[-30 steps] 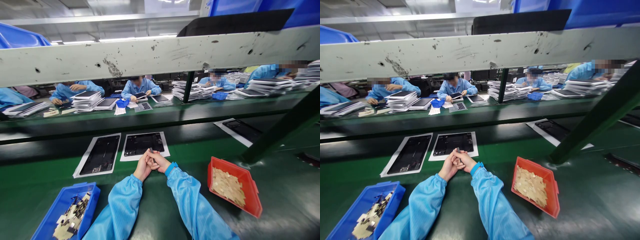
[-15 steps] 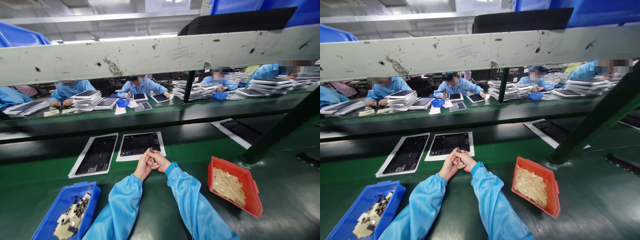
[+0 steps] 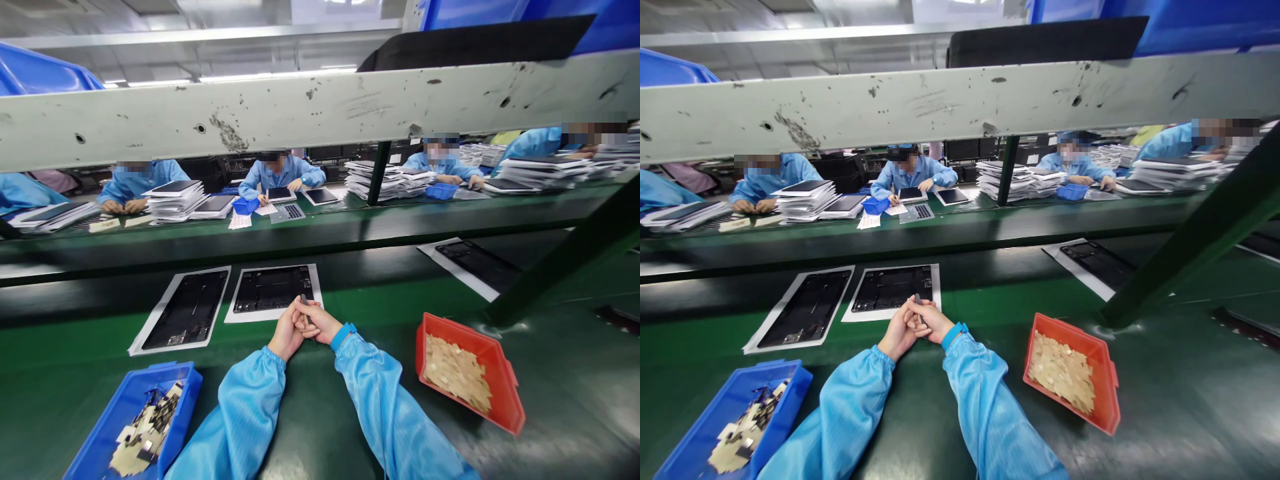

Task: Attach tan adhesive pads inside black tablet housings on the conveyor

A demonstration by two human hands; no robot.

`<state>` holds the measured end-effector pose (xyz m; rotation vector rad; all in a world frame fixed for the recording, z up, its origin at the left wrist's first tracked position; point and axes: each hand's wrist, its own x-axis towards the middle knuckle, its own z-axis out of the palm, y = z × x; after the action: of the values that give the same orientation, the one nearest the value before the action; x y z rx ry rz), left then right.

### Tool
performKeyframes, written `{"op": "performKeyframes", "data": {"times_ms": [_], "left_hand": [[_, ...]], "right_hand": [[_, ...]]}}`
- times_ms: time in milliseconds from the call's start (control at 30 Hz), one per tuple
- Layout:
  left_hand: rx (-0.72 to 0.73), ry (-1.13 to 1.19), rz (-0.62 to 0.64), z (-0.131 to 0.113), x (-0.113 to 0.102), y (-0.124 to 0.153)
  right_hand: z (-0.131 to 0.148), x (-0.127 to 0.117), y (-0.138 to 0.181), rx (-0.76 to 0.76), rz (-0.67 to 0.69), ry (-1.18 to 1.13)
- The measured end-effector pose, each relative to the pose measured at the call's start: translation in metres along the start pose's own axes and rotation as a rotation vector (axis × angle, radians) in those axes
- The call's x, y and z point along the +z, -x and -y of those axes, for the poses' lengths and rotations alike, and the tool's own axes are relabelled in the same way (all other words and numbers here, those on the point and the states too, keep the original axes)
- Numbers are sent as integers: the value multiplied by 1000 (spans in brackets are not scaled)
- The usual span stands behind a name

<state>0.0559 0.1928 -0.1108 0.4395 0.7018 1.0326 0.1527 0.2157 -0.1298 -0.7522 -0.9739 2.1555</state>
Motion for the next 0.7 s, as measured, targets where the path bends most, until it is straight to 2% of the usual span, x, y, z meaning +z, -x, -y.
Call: {"op": "performKeyframes", "data": {"times_ms": [700], "left_hand": [[-7, 29, -2, 1, -2, -3]], "right_hand": [[6, 8, 3, 34, -27, -39]]}}
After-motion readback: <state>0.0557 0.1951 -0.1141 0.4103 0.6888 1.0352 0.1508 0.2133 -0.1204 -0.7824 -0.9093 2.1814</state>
